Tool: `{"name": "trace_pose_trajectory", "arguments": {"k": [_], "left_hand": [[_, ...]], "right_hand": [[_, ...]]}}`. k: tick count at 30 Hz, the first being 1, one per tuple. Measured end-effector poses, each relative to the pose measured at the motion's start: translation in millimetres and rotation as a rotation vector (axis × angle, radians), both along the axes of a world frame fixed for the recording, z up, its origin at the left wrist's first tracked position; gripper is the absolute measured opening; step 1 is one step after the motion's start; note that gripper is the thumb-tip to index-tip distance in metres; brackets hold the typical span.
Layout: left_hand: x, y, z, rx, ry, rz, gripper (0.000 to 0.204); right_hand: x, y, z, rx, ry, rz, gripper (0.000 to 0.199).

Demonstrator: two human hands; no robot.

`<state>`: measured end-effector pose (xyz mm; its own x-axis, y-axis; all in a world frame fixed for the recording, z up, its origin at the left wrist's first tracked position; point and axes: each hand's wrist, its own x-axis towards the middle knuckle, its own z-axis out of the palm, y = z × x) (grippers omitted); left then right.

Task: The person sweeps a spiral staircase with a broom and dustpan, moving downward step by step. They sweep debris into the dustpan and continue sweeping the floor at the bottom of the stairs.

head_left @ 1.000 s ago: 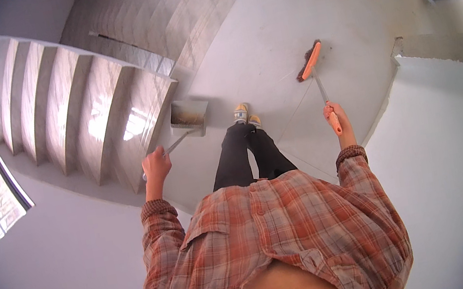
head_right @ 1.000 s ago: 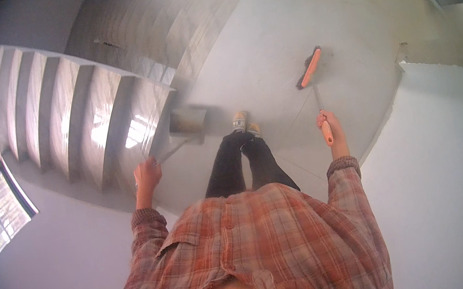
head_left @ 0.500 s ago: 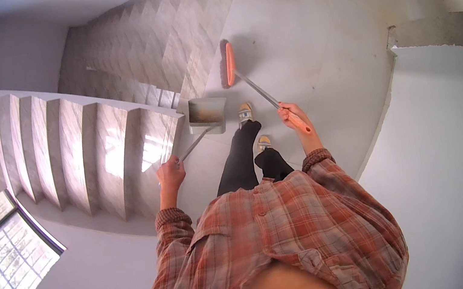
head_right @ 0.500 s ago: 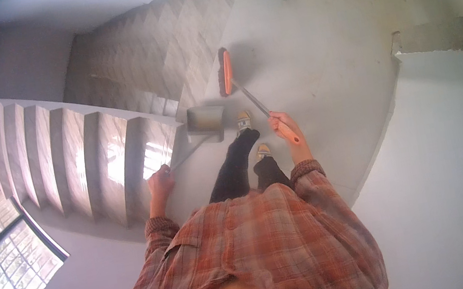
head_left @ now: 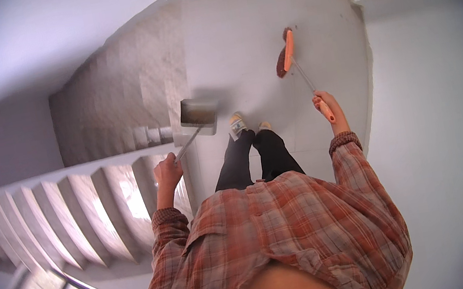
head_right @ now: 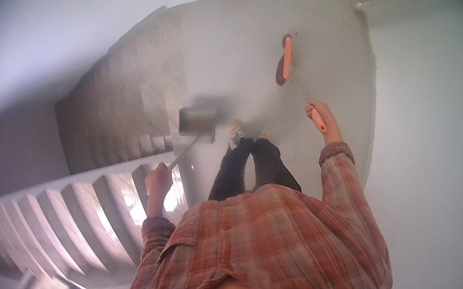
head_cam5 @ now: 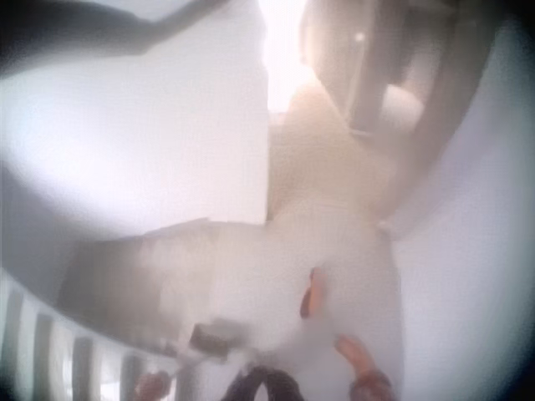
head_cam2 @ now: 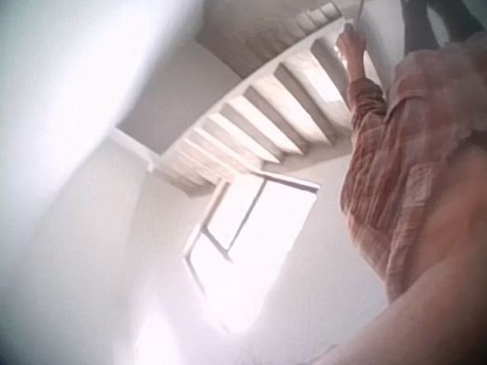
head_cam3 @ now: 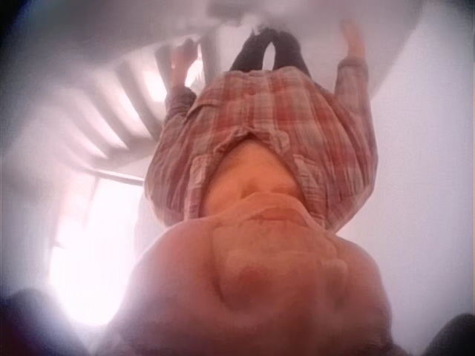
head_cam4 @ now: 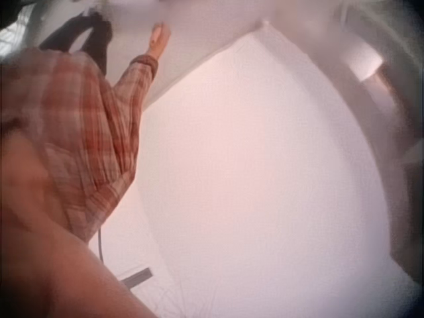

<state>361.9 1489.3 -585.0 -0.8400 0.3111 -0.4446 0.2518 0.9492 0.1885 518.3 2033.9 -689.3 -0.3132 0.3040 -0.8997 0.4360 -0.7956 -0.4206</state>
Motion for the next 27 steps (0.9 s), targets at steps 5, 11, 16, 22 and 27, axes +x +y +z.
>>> {"name": "trace_pose_trajectory", "arguments": {"k": [5,11,16,22,27], "left_hand": [[-75,57,9,0.005,0.0,-0.198,0.016],[-160,145,4,-0.082,-0.046,-0.326,0.015],[-267,228,20,-0.101,0.076,-0.51,0.016],[-399,264,24,-0.1,0.059,-0.693,0.013],[-463,326,0,-0.072,0.073,-0.763,0.013]], "right_hand": [[29,-15,66,0.166,-0.096,0.019,0.016],[73,-68,101,0.056,-0.142,-0.317,0.016],[67,-92,65,-0.259,0.148,-0.804,0.016],[5,-189,2,-0.07,-0.119,-0.831,0.024],[-89,-155,-72,-0.027,-0.159,-0.773,0.026]]}}
